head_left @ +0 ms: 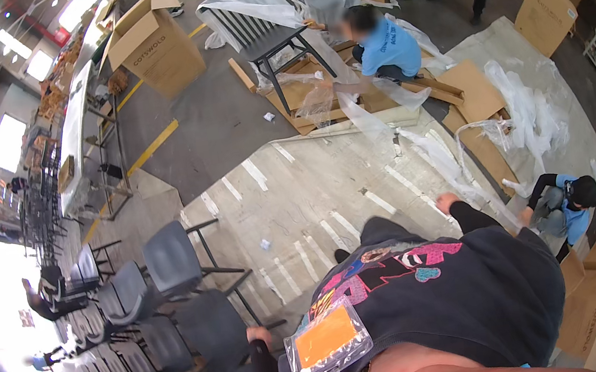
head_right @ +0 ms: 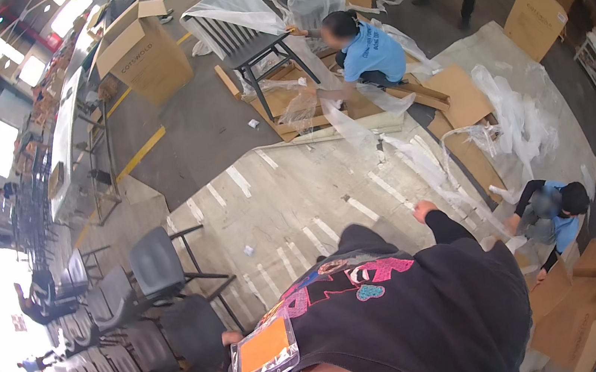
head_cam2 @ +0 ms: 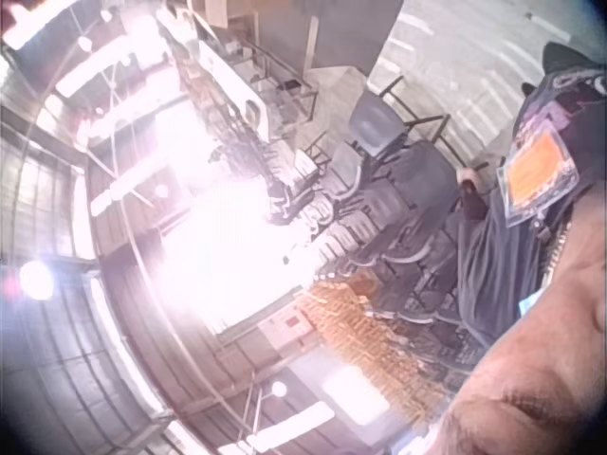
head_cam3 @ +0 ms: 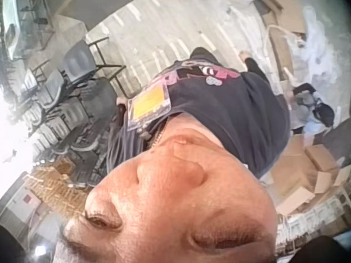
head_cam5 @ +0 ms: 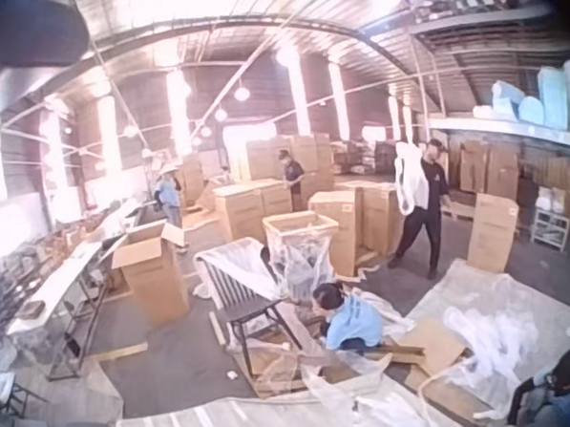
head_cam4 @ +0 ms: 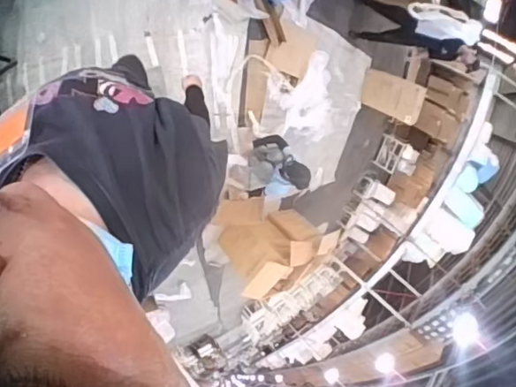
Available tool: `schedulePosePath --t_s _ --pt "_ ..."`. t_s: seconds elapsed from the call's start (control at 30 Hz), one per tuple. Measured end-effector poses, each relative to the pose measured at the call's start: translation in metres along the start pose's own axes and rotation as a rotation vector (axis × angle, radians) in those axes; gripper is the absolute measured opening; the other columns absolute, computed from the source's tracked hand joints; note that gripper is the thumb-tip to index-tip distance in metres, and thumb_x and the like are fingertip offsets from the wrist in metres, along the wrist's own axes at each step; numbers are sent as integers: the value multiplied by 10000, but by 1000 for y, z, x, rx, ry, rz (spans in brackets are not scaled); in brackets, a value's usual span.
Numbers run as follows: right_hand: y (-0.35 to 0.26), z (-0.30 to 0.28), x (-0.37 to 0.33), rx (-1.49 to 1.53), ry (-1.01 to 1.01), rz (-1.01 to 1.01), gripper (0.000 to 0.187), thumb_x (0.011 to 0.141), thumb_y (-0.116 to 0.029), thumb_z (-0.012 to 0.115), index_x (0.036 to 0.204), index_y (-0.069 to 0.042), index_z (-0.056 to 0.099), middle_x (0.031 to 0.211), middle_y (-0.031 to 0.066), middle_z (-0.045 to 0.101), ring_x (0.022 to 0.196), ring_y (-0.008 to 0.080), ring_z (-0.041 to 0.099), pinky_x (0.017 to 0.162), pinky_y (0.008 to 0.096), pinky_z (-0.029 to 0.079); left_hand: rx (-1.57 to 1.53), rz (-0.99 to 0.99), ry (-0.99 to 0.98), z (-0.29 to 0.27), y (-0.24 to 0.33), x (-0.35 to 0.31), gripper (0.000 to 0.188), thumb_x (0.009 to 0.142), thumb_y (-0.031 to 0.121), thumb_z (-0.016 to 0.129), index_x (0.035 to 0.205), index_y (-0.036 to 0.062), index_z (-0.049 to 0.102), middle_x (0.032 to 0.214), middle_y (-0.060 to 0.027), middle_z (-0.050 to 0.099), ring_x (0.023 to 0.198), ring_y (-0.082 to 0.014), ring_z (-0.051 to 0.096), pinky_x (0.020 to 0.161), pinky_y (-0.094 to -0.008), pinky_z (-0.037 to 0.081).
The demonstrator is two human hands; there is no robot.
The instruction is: The person unpacks black chairs from cardboard boxes and plastic wrapping in a warehouse. They remove protective materials, lift each chair, and place it upright among other chairs. Other workers are visible in the background performing similar tasks.
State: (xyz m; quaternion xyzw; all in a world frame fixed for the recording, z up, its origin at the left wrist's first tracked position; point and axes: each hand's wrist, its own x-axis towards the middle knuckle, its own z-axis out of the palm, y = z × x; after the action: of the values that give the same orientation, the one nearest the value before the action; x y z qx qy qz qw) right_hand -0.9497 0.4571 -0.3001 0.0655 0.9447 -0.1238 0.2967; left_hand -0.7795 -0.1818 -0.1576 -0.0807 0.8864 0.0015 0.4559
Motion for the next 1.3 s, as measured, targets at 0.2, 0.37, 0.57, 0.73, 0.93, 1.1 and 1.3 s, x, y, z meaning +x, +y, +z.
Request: schedulePosePath --t_s 0.2,0.37,0.57,0.73,0.93,1.1,1.3 --pt "-27 68 17 39 -384 265 359 740 -319 615 988 -77 711 1098 172 651 1014 310 631 846 443 486 -531 206 580 -321 31 240 261 738 262 609 824 27 680 818 -208 663 812 -346 649 732 -428 505" --pt "-152 38 191 288 -406 297 365 740 -337 642 1016 -108 710 1083 171 653 1002 315 633 861 444 479 -584 660 695 -521 89 371 187 777 171 615 903 33 617 827 -123 669 802 -249 655 736 -349 513" --pt "-332 -192 464 658 67 73 344 787 -366 614 927 -60 685 886 176 670 807 286 649 716 412 510 -380 671 529 -703 75 466 295 749 189 677 996 36 626 888 -107 682 836 -201 668 782 -319 523" --pt "-487 -405 625 1580 7 -108 506 878 -342 620 1290 -102 452 926 66 635 776 185 649 636 355 508 -325 610 360 -828 59 577 491 760 215 686 1194 35 545 977 -136 677 891 -218 663 816 -330 516" --pt "-600 -481 785 2199 -150 7 933 765 -461 740 1431 -84 206 1198 166 502 1014 291 592 866 459 491 -472 721 329 -991 129 773 900 719 271 746 1435 57 243 1203 -218 572 1074 -291 590 853 -377 499" --pt "-693 -528 913 2676 -187 219 1194 697 -562 748 1474 -93 -27 1456 279 183 1296 405 358 1037 540 337 -666 552 350 -1135 159 907 936 734 282 766 1453 85 199 1264 -209 530 1088 -283 571 816 -398 502" --pt "-718 -604 1013 2694 72 -57 918 762 -702 567 1388 -76 328 1384 159 405 1278 316 392 1047 520 308 -1143 718 320 -1156 168 942 620 733 140 773 1251 25 453 1117 -106 595 933 -209 604 807 -342 489"
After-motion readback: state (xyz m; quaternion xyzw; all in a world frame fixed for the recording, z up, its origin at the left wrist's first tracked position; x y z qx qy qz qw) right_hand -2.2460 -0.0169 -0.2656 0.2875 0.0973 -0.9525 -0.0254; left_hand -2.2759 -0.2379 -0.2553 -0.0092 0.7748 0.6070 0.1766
